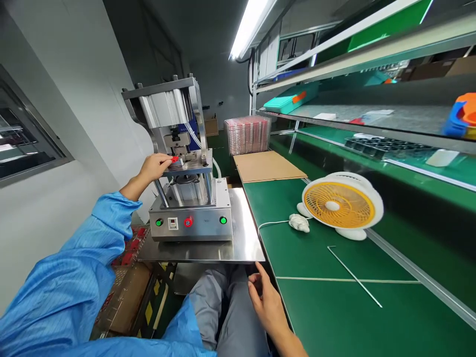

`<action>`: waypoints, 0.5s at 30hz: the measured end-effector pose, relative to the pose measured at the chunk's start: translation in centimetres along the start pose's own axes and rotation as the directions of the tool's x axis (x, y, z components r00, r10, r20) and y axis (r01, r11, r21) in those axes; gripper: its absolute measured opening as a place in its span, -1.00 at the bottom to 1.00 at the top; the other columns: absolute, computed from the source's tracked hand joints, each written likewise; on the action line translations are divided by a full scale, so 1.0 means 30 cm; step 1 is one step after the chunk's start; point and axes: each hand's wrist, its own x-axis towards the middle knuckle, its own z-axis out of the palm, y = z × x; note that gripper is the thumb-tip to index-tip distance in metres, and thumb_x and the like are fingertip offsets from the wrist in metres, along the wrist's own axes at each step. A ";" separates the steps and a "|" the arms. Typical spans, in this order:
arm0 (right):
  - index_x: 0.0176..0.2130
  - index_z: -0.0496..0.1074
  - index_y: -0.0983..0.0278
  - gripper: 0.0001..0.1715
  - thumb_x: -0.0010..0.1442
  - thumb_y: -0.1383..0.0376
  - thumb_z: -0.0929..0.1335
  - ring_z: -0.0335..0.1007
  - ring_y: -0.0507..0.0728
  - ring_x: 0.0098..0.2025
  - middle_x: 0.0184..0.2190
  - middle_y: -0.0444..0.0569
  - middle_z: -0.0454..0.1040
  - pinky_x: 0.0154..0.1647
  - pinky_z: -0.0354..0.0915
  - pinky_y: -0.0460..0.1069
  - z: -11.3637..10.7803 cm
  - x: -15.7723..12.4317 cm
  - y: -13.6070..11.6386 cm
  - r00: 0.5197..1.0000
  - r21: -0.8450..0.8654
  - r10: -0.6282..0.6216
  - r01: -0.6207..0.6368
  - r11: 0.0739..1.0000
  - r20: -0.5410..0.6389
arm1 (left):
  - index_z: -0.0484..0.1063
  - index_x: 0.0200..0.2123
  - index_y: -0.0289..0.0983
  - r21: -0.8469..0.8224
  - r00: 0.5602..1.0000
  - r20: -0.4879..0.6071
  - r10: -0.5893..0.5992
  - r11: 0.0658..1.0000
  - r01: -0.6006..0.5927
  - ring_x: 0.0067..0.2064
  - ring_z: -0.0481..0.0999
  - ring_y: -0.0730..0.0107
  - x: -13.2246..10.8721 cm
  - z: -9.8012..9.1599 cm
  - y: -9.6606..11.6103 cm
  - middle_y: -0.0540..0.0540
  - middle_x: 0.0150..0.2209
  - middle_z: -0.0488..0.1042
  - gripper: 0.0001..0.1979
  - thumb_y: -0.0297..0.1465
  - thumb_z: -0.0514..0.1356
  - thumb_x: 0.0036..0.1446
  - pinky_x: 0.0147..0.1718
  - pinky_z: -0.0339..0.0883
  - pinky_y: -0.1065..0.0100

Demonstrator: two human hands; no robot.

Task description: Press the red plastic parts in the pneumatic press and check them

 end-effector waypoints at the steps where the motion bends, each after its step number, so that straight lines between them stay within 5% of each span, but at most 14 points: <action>1: 0.27 0.11 0.23 -0.39 0.33 0.08 0.25 0.53 0.15 -0.26 -0.20 -0.03 0.52 -0.38 0.44 -0.01 -0.002 0.001 -0.001 1.000 -0.001 -0.004 0.004 1.000 0.002 | 0.62 -0.11 -0.20 0.021 1.000 0.018 -0.003 1.000 0.003 0.02 0.53 0.17 0.011 0.002 0.003 -0.12 -0.03 0.61 -0.64 -0.27 0.06 0.23 0.07 0.36 0.15; 11: 0.26 0.16 0.16 -0.43 0.34 0.09 0.26 0.52 0.13 -0.39 -0.24 -0.07 0.53 -0.51 0.41 -0.04 -0.005 0.001 -0.012 0.999 0.003 -0.041 0.041 0.999 0.007 | 0.65 -0.20 -0.21 0.032 0.998 -0.068 -0.012 0.999 0.014 -0.04 0.52 0.17 0.070 0.068 0.015 -0.13 -0.10 0.63 -0.68 -0.30 0.10 0.17 0.04 0.36 0.16; 15: 0.26 0.15 0.14 -0.43 0.33 0.08 0.27 0.51 0.14 -0.40 -0.24 -0.08 0.53 -0.50 0.42 -0.01 0.000 0.001 0.008 0.999 0.003 -0.034 0.034 0.999 0.020 | 0.65 -0.22 -0.24 -0.084 0.988 -0.068 -0.138 0.988 0.133 -0.13 0.53 0.20 0.096 0.078 0.010 -0.14 -0.15 0.64 -0.72 -0.33 0.18 0.09 -0.05 0.40 0.21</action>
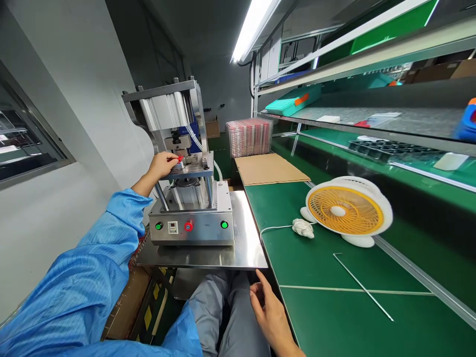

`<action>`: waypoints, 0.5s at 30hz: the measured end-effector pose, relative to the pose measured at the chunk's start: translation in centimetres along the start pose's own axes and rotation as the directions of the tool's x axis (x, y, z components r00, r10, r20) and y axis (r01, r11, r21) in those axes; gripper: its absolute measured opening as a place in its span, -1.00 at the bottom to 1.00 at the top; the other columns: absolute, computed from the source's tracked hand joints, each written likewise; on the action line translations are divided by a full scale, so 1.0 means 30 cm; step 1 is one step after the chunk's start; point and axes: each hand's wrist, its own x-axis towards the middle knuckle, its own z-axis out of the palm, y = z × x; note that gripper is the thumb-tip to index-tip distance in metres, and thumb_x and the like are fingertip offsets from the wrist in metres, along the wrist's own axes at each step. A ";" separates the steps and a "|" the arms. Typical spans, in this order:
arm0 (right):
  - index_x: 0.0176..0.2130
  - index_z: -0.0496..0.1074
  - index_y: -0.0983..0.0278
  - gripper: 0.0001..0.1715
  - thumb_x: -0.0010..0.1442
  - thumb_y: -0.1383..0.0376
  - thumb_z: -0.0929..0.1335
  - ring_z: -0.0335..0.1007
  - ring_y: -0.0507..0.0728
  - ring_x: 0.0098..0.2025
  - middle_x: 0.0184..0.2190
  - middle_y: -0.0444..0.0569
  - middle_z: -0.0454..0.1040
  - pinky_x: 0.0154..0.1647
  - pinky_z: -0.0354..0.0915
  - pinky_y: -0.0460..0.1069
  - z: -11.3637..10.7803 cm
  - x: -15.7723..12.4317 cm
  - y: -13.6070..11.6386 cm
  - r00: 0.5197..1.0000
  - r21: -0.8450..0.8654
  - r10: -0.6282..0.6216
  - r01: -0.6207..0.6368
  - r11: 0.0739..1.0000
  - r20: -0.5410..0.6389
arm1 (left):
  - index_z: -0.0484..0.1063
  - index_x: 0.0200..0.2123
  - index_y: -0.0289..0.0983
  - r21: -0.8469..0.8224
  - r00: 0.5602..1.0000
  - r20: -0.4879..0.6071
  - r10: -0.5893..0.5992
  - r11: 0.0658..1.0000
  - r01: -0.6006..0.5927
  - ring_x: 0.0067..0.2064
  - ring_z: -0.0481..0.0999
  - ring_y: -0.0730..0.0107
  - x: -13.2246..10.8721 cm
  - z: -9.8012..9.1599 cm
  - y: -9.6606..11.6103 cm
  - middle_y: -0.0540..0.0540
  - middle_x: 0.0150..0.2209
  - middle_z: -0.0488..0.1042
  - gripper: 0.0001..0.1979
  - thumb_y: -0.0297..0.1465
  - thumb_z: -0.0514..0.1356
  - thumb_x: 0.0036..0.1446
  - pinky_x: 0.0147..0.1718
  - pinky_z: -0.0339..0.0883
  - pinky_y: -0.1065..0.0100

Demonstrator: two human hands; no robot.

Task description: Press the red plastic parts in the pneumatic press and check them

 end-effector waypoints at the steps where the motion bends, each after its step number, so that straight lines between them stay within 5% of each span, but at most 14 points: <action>1: 0.26 0.15 0.14 -0.43 0.33 0.08 0.27 0.51 0.14 -0.40 -0.24 -0.08 0.53 -0.49 0.42 -0.01 0.000 0.000 0.004 1.000 0.003 0.011 -0.011 1.000 0.011 | 0.64 -0.20 -0.24 -0.025 0.999 0.013 -0.036 0.999 0.036 -0.16 0.53 0.22 0.003 0.000 0.002 -0.14 -0.17 0.64 -0.72 -0.32 0.19 0.08 -0.08 0.40 0.23; 8: 0.24 0.20 0.24 -0.40 0.31 0.05 0.27 0.51 0.17 -0.35 -0.28 -0.05 0.53 -0.44 0.41 0.01 -0.011 0.011 0.008 0.994 0.010 0.100 -0.101 0.995 0.054 | 0.59 -0.17 -0.29 -0.016 0.998 0.012 -0.060 0.998 0.061 -0.04 0.52 0.12 -0.007 0.003 0.031 -0.19 -0.13 0.59 -0.75 -0.36 0.19 0.13 0.07 0.35 0.11; 11: 0.22 0.23 0.28 -0.35 0.28 0.00 0.28 0.52 0.19 -0.33 -0.29 -0.02 0.54 -0.42 0.43 0.02 -0.019 0.014 0.012 0.988 0.007 0.152 -0.152 0.988 0.024 | 0.51 -0.06 -0.33 -0.084 0.979 -0.204 -0.012 0.996 -0.005 0.13 0.41 0.12 -0.072 -0.003 0.033 -0.23 0.01 0.50 -0.71 -0.39 0.20 0.15 0.24 0.20 0.07; 15: 0.23 0.22 0.31 -0.27 0.26 -0.05 0.29 0.52 0.20 -0.36 -0.28 0.00 0.55 -0.43 0.43 0.04 -0.021 0.016 0.047 0.977 -0.022 0.211 -0.211 0.977 0.010 | 0.41 0.03 -0.29 -0.170 0.868 -0.492 -0.065 0.985 -0.022 0.23 0.33 0.23 -0.307 0.013 0.004 -0.22 0.12 0.40 -0.69 -0.39 0.10 0.24 0.28 0.18 0.11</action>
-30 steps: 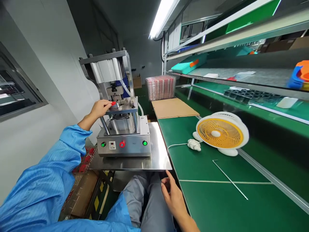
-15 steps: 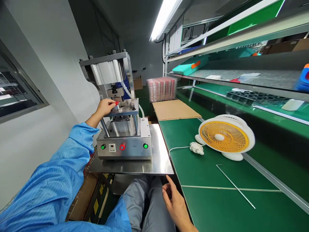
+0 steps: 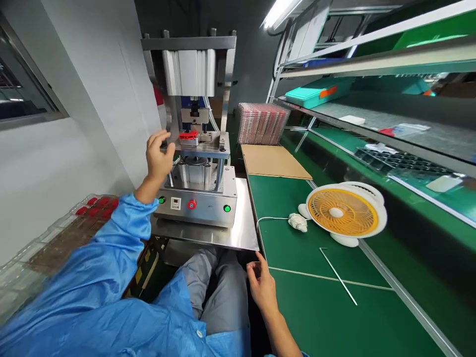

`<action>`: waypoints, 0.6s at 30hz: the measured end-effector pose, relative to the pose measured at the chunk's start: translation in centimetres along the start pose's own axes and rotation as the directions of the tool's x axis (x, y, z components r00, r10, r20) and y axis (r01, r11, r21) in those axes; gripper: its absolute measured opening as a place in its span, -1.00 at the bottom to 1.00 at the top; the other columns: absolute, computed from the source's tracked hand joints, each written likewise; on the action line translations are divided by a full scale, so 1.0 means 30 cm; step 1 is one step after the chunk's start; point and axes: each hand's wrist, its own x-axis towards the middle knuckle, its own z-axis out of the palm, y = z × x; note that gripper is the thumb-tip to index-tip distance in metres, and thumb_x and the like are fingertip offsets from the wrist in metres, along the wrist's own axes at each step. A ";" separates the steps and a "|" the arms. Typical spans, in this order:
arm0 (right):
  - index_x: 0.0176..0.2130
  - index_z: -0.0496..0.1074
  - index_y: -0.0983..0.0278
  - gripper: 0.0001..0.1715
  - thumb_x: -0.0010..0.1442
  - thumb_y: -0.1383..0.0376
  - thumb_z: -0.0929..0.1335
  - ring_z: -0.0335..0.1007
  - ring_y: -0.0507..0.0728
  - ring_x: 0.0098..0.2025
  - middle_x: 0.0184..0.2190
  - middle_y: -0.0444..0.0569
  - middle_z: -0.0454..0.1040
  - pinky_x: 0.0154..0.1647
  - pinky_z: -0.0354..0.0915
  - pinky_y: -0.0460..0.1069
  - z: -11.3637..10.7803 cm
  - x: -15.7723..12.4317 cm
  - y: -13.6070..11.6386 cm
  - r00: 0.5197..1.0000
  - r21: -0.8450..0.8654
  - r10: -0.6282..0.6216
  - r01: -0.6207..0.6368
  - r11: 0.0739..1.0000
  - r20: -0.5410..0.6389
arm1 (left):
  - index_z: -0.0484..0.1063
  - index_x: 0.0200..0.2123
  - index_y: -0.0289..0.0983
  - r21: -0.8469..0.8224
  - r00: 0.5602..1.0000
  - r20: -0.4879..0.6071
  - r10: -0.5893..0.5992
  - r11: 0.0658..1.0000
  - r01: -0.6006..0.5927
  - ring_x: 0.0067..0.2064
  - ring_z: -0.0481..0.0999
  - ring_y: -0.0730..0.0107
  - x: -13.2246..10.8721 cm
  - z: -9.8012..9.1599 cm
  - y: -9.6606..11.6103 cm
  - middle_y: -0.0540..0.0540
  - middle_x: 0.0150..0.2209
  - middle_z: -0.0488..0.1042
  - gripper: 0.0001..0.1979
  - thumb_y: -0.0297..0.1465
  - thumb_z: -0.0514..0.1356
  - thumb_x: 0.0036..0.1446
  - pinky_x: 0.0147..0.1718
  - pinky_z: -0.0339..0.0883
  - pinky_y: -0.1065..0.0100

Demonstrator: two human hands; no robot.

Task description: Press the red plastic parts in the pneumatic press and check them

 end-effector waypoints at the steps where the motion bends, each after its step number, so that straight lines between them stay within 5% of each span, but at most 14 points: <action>1: 0.24 0.22 0.32 -0.26 0.25 -0.06 0.29 0.52 0.21 -0.35 -0.28 0.01 0.55 -0.42 0.43 0.04 0.003 0.006 0.009 1.000 -0.012 0.007 -0.007 1.000 -0.002 | 0.40 0.03 -0.29 -0.001 0.998 -0.046 -0.035 0.999 0.035 0.23 0.33 0.25 -0.079 -0.027 -0.017 -0.22 0.11 0.41 -0.70 -0.38 0.08 0.26 0.27 0.20 0.13; 5: 0.21 0.25 0.35 -0.23 0.22 -0.09 0.29 0.52 0.24 -0.28 -0.26 0.05 0.55 -0.30 0.45 0.10 0.040 0.061 0.014 1.000 -0.053 0.016 -0.017 0.998 -0.020 | 0.37 0.06 -0.28 0.064 0.944 -0.123 -0.307 0.946 0.317 0.22 0.35 0.24 -0.427 -0.091 -0.134 -0.25 0.11 0.42 -0.67 -0.37 0.09 0.24 0.25 0.22 0.13; 9: 0.21 0.26 0.38 -0.20 0.19 -0.09 0.31 0.51 0.28 -0.13 -0.15 0.16 0.54 -0.14 0.44 0.15 0.120 0.187 -0.049 1.000 -0.039 -0.001 0.001 0.999 -0.021 | 0.20 0.24 -0.41 0.196 0.800 -0.050 -0.598 0.780 0.595 0.37 0.14 0.03 -0.672 -0.099 -0.271 -0.42 0.28 0.24 -0.40 -0.29 0.17 0.18 0.37 -0.01 0.00; 12: 0.20 0.27 0.39 -0.15 0.14 -0.12 0.31 0.45 0.34 0.01 0.00 0.28 0.48 -0.06 0.41 0.19 0.188 0.331 -0.107 0.997 -0.033 -0.024 0.021 0.999 -0.079 | 0.05 0.32 -0.49 0.171 0.644 0.077 -0.761 0.647 0.743 0.42 0.05 -0.02 -0.733 -0.093 -0.340 -0.49 0.36 0.10 -0.27 -0.19 0.12 0.21 0.39 -0.06 0.01; 14: 0.20 0.28 0.41 -0.11 0.12 -0.14 0.32 0.41 0.37 0.07 0.06 0.34 0.44 0.03 0.36 0.22 0.226 0.428 -0.140 0.993 -0.039 -0.016 0.011 0.999 -0.115 | 0.06 0.33 -0.43 0.121 0.579 0.173 -0.797 0.600 0.791 0.40 0.11 0.02 -0.738 -0.092 -0.366 -0.43 0.36 0.13 -0.29 -0.14 0.07 0.24 0.38 0.00 0.05; 18: 0.19 0.29 0.41 -0.10 0.13 -0.18 0.31 0.43 0.35 0.04 0.06 0.32 0.45 0.04 0.36 0.20 0.281 0.553 -0.177 0.997 0.047 -0.025 0.028 0.999 -0.073 | 0.21 0.26 -0.27 0.055 0.589 0.257 -0.766 0.620 0.783 0.29 0.33 0.08 -0.742 -0.093 -0.393 -0.29 0.24 0.37 -0.38 -0.09 0.08 0.23 0.30 0.19 0.10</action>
